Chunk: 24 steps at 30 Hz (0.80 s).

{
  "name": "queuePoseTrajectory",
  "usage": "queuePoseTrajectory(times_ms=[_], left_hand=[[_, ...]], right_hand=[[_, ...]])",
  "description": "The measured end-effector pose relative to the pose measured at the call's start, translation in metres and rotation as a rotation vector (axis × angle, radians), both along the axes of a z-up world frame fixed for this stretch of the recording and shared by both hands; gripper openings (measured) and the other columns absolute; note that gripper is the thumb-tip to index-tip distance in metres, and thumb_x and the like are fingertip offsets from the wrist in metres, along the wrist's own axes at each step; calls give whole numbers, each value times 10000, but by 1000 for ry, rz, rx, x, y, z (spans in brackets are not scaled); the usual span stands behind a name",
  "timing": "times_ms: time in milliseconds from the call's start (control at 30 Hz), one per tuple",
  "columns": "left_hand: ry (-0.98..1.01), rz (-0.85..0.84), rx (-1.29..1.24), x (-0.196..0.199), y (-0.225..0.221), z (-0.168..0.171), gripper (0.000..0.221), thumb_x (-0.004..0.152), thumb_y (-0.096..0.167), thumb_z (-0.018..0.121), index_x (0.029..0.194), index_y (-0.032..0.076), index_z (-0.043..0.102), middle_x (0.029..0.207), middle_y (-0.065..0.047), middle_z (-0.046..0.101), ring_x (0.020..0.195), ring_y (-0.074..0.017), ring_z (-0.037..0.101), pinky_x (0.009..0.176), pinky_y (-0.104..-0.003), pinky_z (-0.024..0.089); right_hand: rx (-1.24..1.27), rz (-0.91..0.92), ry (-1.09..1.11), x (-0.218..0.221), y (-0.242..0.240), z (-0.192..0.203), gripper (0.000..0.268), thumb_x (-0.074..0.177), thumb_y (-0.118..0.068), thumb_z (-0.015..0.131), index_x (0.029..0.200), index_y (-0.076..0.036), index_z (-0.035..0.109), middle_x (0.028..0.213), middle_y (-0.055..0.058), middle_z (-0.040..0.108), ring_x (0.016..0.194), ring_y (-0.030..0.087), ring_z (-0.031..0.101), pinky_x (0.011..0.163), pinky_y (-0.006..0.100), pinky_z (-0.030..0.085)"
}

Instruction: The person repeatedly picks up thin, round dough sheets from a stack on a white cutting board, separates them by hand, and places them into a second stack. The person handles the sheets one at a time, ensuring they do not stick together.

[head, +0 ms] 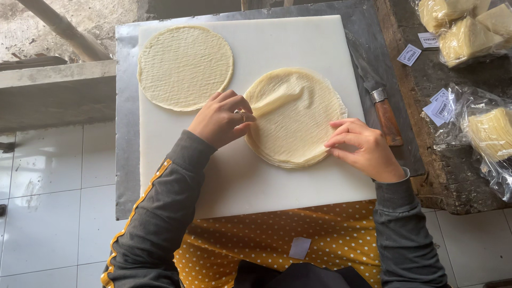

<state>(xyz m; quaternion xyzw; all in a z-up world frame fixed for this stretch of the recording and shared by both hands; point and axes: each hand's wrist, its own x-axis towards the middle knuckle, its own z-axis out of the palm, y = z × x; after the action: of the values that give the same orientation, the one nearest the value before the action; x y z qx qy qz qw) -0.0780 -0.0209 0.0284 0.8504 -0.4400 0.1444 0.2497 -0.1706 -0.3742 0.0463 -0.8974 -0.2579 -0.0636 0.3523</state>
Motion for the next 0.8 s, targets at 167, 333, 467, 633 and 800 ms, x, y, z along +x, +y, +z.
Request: queuePoseTrajectory(times_ms=[167, 333, 467, 633, 800], left_hand=[[-3, -21, -19, 3, 5, 3, 110, 772, 135, 838, 876, 166, 817, 1004, 65, 691, 1013, -171, 618, 904, -351, 493], [42, -26, 12, 2, 14, 9, 108, 731, 155, 857, 833, 172, 825, 1044, 44, 677, 1040, -181, 600, 889, -371, 474], [103, 2, 27, 2, 13, 10, 134, 713, 169, 860, 845, 176, 834, 1118, 26, 662, 1073, -187, 571, 921, -373, 475], [102, 16, -2, 2, 12, 7, 156, 715, 219, 860, 865, 190, 831, 1158, 15, 659, 1108, -204, 558, 998, -392, 472], [2, 60, 117, -5, -9, 2, 631, 814, 590, 739, 1365, 295, 652, 1535, -101, 428, 1433, -341, 338, 1126, -674, 260]], right_hand=[[-5, 2, -68, -2, 4, 1, 176, 751, -45, 837, 906, -93, 769, 997, 30, 728, 1225, 250, 659, 985, 381, 587], [-69, 36, -75, -3, 7, 2, 148, 763, -71, 837, 894, -101, 776, 1003, 21, 731, 1230, 262, 651, 954, 378, 603], [-78, 32, -60, -3, 8, 2, 132, 767, -86, 838, 881, -107, 776, 1013, 20, 725, 1245, 262, 641, 949, 382, 606], [-122, 53, -65, -4, 6, 4, 123, 730, -155, 852, 833, -127, 791, 1042, 26, 703, 1276, 280, 602, 1030, 440, 553], [-175, 21, -142, -1, 13, 10, 275, 838, -336, 797, 1062, -184, 749, 1266, 60, 653, 1393, 304, 543, 1165, 484, 462]])
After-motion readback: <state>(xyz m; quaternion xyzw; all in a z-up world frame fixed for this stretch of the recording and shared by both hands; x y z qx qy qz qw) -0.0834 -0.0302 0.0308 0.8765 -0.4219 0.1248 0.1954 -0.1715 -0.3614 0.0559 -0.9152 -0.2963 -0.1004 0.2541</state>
